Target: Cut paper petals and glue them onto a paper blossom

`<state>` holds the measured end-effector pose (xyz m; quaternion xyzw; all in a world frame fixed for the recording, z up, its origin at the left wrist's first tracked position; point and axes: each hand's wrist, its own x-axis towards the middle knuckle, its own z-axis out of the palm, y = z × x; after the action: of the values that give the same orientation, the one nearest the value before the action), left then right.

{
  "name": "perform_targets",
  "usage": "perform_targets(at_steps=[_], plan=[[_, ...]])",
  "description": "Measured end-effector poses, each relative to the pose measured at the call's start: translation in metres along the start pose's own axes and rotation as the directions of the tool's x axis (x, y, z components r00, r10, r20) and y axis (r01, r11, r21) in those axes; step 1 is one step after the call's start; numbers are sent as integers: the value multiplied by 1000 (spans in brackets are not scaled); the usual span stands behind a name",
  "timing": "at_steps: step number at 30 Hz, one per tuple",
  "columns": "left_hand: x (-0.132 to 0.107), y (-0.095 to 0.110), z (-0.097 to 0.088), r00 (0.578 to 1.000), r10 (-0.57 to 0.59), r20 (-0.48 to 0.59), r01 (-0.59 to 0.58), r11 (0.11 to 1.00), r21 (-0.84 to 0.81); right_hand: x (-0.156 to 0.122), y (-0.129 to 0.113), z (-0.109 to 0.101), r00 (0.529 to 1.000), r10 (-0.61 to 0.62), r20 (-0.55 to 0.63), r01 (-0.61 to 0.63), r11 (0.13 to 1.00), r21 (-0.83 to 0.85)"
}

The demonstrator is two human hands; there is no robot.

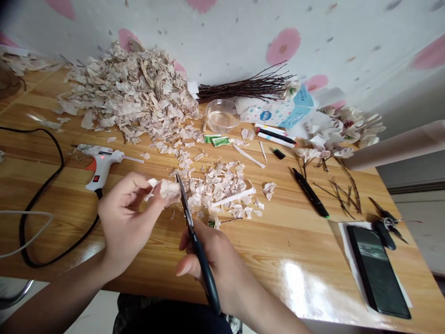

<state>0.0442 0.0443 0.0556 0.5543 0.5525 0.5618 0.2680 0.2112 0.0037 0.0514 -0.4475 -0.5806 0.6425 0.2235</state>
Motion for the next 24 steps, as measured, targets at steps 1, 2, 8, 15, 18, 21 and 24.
perform_targets(at_steps=[1,2,8,15,18,21,24], plan=[[1,0,0,1000,-26,4,26,999,-22,0,-1,0,1000,1,-7,-1,1000,-5],[2,1,0,999,-51,11,51,998,-41,1,-2,0,1000,-1,-18,1,1000,-14],[12,4,-4,977,-194,87,204,970,-131,0,-6,-2,999,26,-36,-27,999,-32],[17,-2,-6,906,-370,205,415,872,-260,-4,-1,-3,996,68,-65,-73,995,-64],[17,-6,-4,885,-409,224,464,822,-330,-8,-5,-4,997,-16,-81,-4,971,-237],[18,-6,-5,901,-398,175,434,839,-328,-12,-14,-4,995,-58,-87,27,945,-326],[18,-2,-7,923,-356,148,384,880,-279,-13,-20,-3,996,-45,-77,16,939,-343]])
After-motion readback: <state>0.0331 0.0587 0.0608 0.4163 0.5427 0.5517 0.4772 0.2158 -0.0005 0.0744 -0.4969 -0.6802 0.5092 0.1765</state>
